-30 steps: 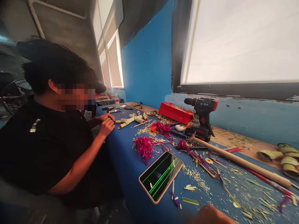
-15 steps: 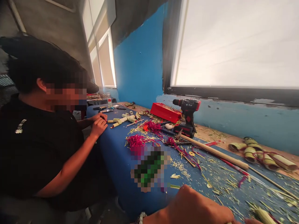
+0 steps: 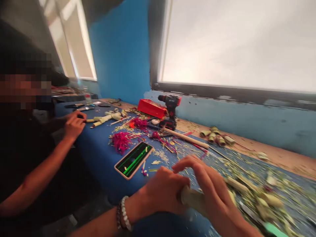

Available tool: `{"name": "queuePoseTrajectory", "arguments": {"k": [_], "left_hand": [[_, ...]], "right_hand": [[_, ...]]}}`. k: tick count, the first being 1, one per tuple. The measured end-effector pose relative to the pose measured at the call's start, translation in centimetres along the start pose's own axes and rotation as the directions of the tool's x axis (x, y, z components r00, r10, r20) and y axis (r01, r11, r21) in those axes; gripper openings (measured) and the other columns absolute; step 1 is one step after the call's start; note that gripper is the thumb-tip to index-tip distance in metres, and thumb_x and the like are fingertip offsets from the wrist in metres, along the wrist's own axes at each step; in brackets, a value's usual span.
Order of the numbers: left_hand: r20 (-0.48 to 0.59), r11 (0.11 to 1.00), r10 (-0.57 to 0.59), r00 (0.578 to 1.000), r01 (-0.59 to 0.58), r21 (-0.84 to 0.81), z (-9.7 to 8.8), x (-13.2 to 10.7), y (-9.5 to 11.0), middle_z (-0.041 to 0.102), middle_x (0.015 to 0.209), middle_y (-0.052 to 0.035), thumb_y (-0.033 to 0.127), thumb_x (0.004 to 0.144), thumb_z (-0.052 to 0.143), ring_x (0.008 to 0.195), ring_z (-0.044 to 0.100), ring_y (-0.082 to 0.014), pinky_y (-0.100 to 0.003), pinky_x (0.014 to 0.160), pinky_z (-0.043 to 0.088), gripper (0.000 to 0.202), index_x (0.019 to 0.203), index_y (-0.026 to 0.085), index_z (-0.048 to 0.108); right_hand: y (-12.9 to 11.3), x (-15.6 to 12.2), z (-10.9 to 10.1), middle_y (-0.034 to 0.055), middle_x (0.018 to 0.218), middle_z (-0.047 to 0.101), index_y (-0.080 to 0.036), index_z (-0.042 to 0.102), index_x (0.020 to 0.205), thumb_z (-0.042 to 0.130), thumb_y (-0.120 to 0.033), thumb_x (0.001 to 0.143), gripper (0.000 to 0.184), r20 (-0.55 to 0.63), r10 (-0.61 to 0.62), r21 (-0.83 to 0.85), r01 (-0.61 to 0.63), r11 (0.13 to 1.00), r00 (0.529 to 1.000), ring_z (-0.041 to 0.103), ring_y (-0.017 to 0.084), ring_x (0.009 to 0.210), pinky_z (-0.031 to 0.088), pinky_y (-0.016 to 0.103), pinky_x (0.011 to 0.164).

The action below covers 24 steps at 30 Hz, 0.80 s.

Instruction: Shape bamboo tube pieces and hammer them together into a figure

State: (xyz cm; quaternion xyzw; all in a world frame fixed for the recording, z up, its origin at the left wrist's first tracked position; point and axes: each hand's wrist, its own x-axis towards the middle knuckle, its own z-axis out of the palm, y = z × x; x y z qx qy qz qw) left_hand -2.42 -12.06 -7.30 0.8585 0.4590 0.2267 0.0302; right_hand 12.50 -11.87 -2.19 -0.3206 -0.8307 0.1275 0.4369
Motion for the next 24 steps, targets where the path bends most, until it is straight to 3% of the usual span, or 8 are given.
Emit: {"name": "queuePoseTrajectory", "arguments": {"k": [3, 7, 14, 21, 24], "left_hand": [[-0.003, 1.0, 0.011, 1.0, -0.011, 0.025, 0.3, 0.2, 0.0, 0.073, 0.075, -0.0035, 0.036, 0.075, 0.06, 0.065, 0.071, -0.0215, -0.028, 0.056, 0.049, 0.017, 0.08, 0.021, 0.067], [-0.004, 1.0, 0.005, 1.0, -0.005, 0.018, 0.1, 0.6, 0.0, 0.072, 0.069, -0.0036, 0.029, 0.075, 0.057, 0.063, 0.069, -0.0216, -0.029, 0.054, 0.044, 0.013, 0.079, 0.019, 0.065], [0.004, 1.0, -0.015, 1.0, 0.015, 0.011, -0.2, 0.9, 0.0, 0.069, 0.062, -0.0026, 0.024, 0.072, 0.055, 0.059, 0.067, -0.0217, -0.028, 0.05, 0.037, 0.011, 0.073, 0.019, 0.065], [-0.07, 0.992, 0.069, 0.995, -0.061, 0.112, 0.9, 0.7, -0.3, 0.071, 0.067, -0.0052, 0.019, 0.07, 0.05, 0.054, 0.067, -0.0232, -0.029, 0.047, 0.036, 0.022, 0.082, 0.018, 0.069], [-0.077, 0.993, 0.065, 0.995, -0.057, 0.106, 1.1, 0.5, -0.4, 0.071, 0.067, -0.0052, 0.02, 0.069, 0.051, 0.053, 0.067, -0.0228, -0.029, 0.047, 0.039, 0.021, 0.081, 0.018, 0.069]], "right_hand": [[0.3, -0.2, 0.4, 0.0013, 0.079, 0.071, -0.026, 0.069, 0.083, 0.027, -0.044, 0.104, 0.051, 0.059, 0.077, 0.248, -0.089, 0.965, 0.995, 0.066, 0.019, 0.073, 0.052, 0.031, 0.071], [0.7, -0.1, 1.0, 0.0016, 0.066, 0.066, -0.021, 0.071, 0.084, 0.027, -0.047, 0.104, 0.055, -0.004, 0.168, 0.424, -0.15, 0.893, 0.986, 0.062, 0.016, 0.063, 0.048, 0.031, 0.064], [0.7, -0.3, 1.4, 0.0035, 0.084, 0.069, -0.019, 0.07, 0.083, 0.029, -0.042, 0.105, 0.051, -0.074, 0.119, 0.29, -0.093, 0.953, 0.99, 0.062, 0.016, 0.079, 0.045, 0.032, 0.074], [0.6, -1.1, 1.6, 0.001, 0.074, 0.065, -0.019, 0.067, 0.079, 0.033, -0.033, 0.104, 0.045, -0.05, 0.104, 0.27, -0.087, 0.959, 0.993, 0.059, 0.013, 0.069, 0.044, 0.031, 0.069], [0.5, -1.0, 1.7, 0.001, 0.07, 0.065, -0.019, 0.067, 0.076, 0.033, -0.036, 0.104, 0.047, -0.066, 0.161, 0.295, -0.135, 0.946, 0.985, 0.06, 0.013, 0.065, 0.045, 0.029, 0.064]]}}
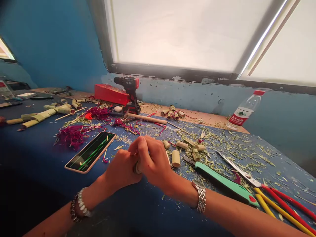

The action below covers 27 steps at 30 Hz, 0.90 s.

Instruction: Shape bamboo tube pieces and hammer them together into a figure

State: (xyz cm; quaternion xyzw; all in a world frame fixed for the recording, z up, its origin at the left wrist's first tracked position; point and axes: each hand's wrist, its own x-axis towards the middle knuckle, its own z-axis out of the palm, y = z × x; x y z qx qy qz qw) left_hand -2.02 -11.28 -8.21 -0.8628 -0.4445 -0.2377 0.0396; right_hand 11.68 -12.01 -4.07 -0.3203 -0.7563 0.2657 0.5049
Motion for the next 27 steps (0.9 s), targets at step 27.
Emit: {"name": "queuePoseTrajectory", "arguments": {"k": [27], "left_hand": [[0.013, 0.955, -0.1, 0.995, 0.1, -0.28, -1.0, 1.0, -0.3, 0.067, 0.06, -0.0002, 0.033, 0.074, 0.063, 0.05, 0.05, -0.0109, -0.023, 0.05, 0.03, 0.015, 0.071, 0.018, 0.066]], "right_hand": [[-2.3, 1.6, -7.1, 0.0041, 0.077, 0.062, -0.014, 0.056, 0.095, 0.059, -0.037, 0.096, 0.024, 0.763, 0.034, -0.627, 0.728, 0.277, 0.645, 0.058, 0.017, 0.061, 0.017, 0.033, 0.045]]}}
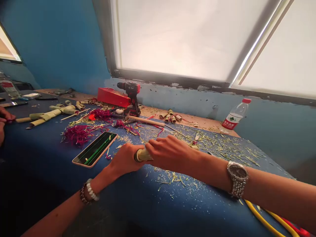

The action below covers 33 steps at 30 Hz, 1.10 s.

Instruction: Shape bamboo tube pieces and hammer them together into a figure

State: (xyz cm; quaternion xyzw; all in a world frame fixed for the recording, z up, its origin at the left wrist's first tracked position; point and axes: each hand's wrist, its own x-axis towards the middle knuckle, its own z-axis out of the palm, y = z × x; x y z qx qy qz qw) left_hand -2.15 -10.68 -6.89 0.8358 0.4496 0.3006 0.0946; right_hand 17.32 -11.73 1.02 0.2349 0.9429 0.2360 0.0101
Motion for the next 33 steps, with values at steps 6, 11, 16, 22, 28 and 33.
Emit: {"name": "queuePoseTrajectory", "arguments": {"k": [6, 11, 16, 22, 28, 33], "left_hand": [[0.005, 0.996, 0.01, 1.0, -0.01, 0.084, 0.2, -0.2, 0.3, 0.071, 0.065, -0.0039, 0.033, 0.074, 0.062, 0.056, 0.062, -0.0164, -0.026, 0.051, 0.027, 0.015, 0.071, 0.019, 0.067], [0.016, 0.999, 0.006, 1.0, -0.007, 0.05, 0.4, -0.3, 0.1, 0.074, 0.069, -0.0044, 0.034, 0.076, 0.062, 0.061, 0.066, -0.0188, -0.027, 0.052, 0.03, 0.016, 0.075, 0.019, 0.067], [0.014, 0.997, 0.022, 1.0, -0.023, 0.076, 0.5, -0.4, 0.0, 0.073, 0.068, -0.0042, 0.036, 0.077, 0.062, 0.06, 0.066, -0.0188, -0.027, 0.051, 0.029, 0.018, 0.075, 0.018, 0.065], [0.021, 0.991, 0.022, 1.0, -0.025, 0.129, 0.6, -0.4, 0.0, 0.073, 0.07, -0.0052, 0.036, 0.079, 0.058, 0.06, 0.066, -0.0202, -0.029, 0.051, 0.026, 0.02, 0.077, 0.018, 0.066], [-0.007, 0.985, 0.018, 1.0, -0.017, 0.17, 0.5, -0.4, -0.1, 0.071, 0.067, -0.0043, 0.038, 0.078, 0.06, 0.059, 0.064, -0.0193, -0.028, 0.05, 0.025, 0.02, 0.076, 0.018, 0.065], [0.011, 0.982, 0.061, 0.998, -0.062, 0.176, 0.4, -0.3, 0.0, 0.072, 0.068, -0.0044, 0.037, 0.077, 0.06, 0.058, 0.064, -0.0185, -0.027, 0.05, 0.027, 0.02, 0.079, 0.019, 0.068]], "right_hand": [[-0.6, 0.5, 0.9, 0.0017, 0.07, 0.055, -0.015, 0.052, 0.09, 0.052, -0.02, 0.096, 0.008, 0.035, -0.11, -0.043, 0.111, 0.993, 0.993, 0.047, 0.014, 0.052, 0.015, 0.034, 0.044], [-0.1, 0.6, 1.5, 0.0023, 0.074, 0.057, -0.014, 0.05, 0.097, 0.048, -0.018, 0.095, 0.004, 0.077, -0.11, 0.134, 0.1, 0.986, 0.991, 0.045, 0.013, 0.054, 0.021, 0.033, 0.047], [0.2, 0.7, 1.6, 0.0039, 0.077, 0.06, -0.015, 0.049, 0.101, 0.04, -0.025, 0.101, 0.013, 0.067, -0.13, 0.284, 0.106, 0.953, 0.989, 0.043, 0.013, 0.054, 0.022, 0.032, 0.05], [-0.1, 0.8, 1.3, 0.0014, 0.069, 0.059, -0.017, 0.05, 0.095, 0.04, -0.033, 0.101, 0.02, 0.08, -0.055, 0.356, 0.023, 0.934, 0.995, 0.033, 0.011, 0.046, 0.018, 0.031, 0.048], [-0.6, 1.0, 1.6, 0.0011, 0.065, 0.057, -0.018, 0.051, 0.092, 0.044, -0.035, 0.097, 0.019, 0.099, 0.007, 0.343, -0.041, 0.939, 0.995, 0.031, 0.011, 0.044, 0.014, 0.03, 0.047], [-0.5, 0.4, 0.6, 0.002, 0.068, 0.059, -0.018, 0.056, 0.093, 0.049, -0.042, 0.097, 0.026, 0.084, 0.076, 0.324, -0.099, 0.941, 0.994, 0.039, 0.012, 0.047, 0.016, 0.03, 0.048]]}}
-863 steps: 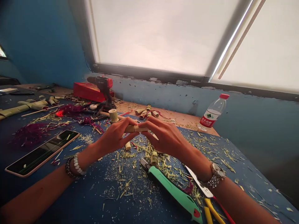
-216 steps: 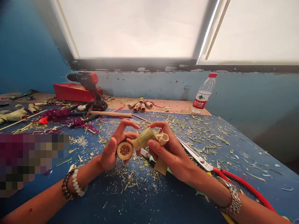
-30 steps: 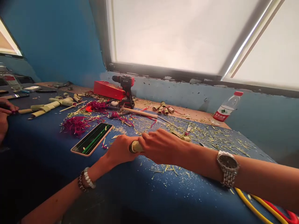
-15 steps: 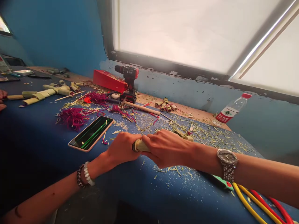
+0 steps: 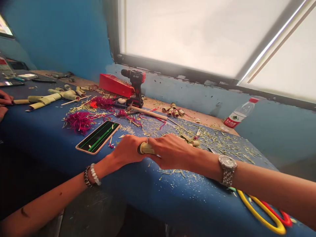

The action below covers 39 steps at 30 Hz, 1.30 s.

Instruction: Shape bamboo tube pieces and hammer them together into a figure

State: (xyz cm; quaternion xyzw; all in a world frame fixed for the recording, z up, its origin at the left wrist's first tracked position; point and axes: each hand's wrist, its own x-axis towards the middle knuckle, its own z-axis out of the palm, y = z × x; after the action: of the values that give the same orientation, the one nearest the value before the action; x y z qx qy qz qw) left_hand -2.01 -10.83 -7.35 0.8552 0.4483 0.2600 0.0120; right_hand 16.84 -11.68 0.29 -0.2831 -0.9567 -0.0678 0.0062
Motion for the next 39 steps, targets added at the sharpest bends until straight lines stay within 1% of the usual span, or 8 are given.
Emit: {"name": "queuePoseTrajectory", "arguments": {"k": [3, 7, 13, 19, 26, 31, 35, 39], "left_hand": [[-0.026, 1.0, 0.023, 0.999, -0.023, -0.003, 0.0, 0.1, 0.3, 0.07, 0.064, -0.0034, 0.034, 0.077, 0.059, 0.054, 0.06, -0.0165, -0.027, 0.05, 0.027, 0.017, 0.077, 0.02, 0.068], [-0.037, 1.0, 0.009, 0.999, -0.009, -0.011, -0.1, -0.1, 0.6, 0.065, 0.06, -0.0018, 0.033, 0.077, 0.059, 0.055, 0.057, -0.0147, -0.026, 0.051, 0.031, 0.017, 0.071, 0.019, 0.065], [-0.049, 0.999, 0.037, 0.998, -0.036, 0.026, -0.1, -0.4, 0.3, 0.071, 0.084, -0.0057, 0.025, 0.075, 0.057, 0.073, 0.064, -0.0207, -0.028, 0.056, 0.041, 0.017, 0.087, 0.018, 0.067], [-0.055, 0.99, 0.132, 0.99, -0.128, 0.06, 0.7, -0.5, 0.4, 0.069, 0.069, -0.0032, 0.023, 0.075, 0.056, 0.064, 0.065, -0.0208, -0.028, 0.05, 0.031, 0.01, 0.073, 0.02, 0.065], [-0.256, 0.969, 0.243, 0.936, -0.246, 0.02, 1.4, -1.2, -0.5, 0.054, 0.048, 0.0021, 0.021, 0.075, 0.056, 0.045, 0.051, -0.012, -0.026, 0.046, 0.021, 0.019, 0.056, 0.018, 0.055], [-0.303, 0.98, 0.192, 0.933, -0.2, 0.006, 1.4, -1.4, -0.8, 0.054, 0.048, 0.0028, 0.022, 0.076, 0.055, 0.043, 0.052, -0.0121, -0.027, 0.046, 0.022, 0.018, 0.058, 0.02, 0.057], [-0.239, 0.994, 0.106, 0.965, -0.104, 0.024, 1.4, -1.2, -0.9, 0.052, 0.047, 0.0029, 0.022, 0.07, 0.057, 0.042, 0.049, -0.0127, -0.027, 0.046, 0.022, 0.009, 0.061, 0.02, 0.058], [-0.197, 0.999, 0.019, 0.98, -0.027, -0.04, 0.7, -0.7, -0.6, 0.064, 0.063, -0.0013, 0.026, 0.076, 0.057, 0.055, 0.057, -0.0162, -0.027, 0.051, 0.031, 0.012, 0.079, 0.018, 0.066]], "right_hand": [[0.0, -0.1, -1.0, 0.0046, 0.078, 0.061, -0.018, 0.06, 0.094, 0.04, -0.049, 0.1, 0.037, -0.177, -0.018, 0.174, 0.05, 0.984, 0.984, 0.051, 0.016, 0.063, 0.032, 0.031, 0.056], [-1.1, 1.5, -0.4, 0.0084, 0.1, 0.061, -0.019, 0.063, 0.099, 0.02, -0.041, 0.106, 0.049, -0.594, 0.179, 0.541, 0.226, 0.81, 0.784, 0.057, 0.02, 0.095, 0.044, 0.038, 0.083], [-3.5, 3.7, 1.8, 0.008, 0.085, 0.063, -0.019, 0.062, 0.087, 0.02, -0.041, 0.105, 0.052, -0.575, 0.157, 0.617, 0.298, 0.729, 0.803, 0.059, 0.019, 0.08, 0.049, 0.039, 0.077], [-3.9, 2.4, 2.5, 0.0078, 0.091, 0.063, -0.022, 0.062, 0.088, 0.02, -0.031, 0.104, 0.046, -0.556, 0.14, 0.568, 0.252, 0.784, 0.819, 0.058, 0.023, 0.084, 0.048, 0.044, 0.081], [-3.9, 3.2, 3.4, 0.009, 0.09, 0.064, -0.018, 0.062, 0.088, 0.019, -0.03, 0.105, 0.047, -0.643, 0.071, 0.474, 0.324, 0.818, 0.763, 0.054, 0.02, 0.076, 0.046, 0.039, 0.069], [-3.7, 3.6, 3.8, 0.0082, 0.092, 0.065, -0.02, 0.064, 0.091, 0.018, -0.03, 0.106, 0.049, -0.652, 0.11, 0.502, 0.319, 0.804, 0.75, 0.055, 0.019, 0.076, 0.045, 0.039, 0.07], [-3.5, 3.8, 3.4, 0.0056, 0.084, 0.063, -0.02, 0.063, 0.085, 0.019, -0.027, 0.106, 0.049, -0.624, 0.168, 0.55, 0.276, 0.789, 0.763, 0.057, 0.017, 0.076, 0.046, 0.038, 0.074], [-3.3, 4.7, 1.8, 0.0051, 0.081, 0.064, -0.018, 0.062, 0.084, 0.021, -0.032, 0.106, 0.049, -0.584, 0.136, 0.538, 0.257, 0.803, 0.8, 0.058, 0.016, 0.076, 0.046, 0.035, 0.075]]}}
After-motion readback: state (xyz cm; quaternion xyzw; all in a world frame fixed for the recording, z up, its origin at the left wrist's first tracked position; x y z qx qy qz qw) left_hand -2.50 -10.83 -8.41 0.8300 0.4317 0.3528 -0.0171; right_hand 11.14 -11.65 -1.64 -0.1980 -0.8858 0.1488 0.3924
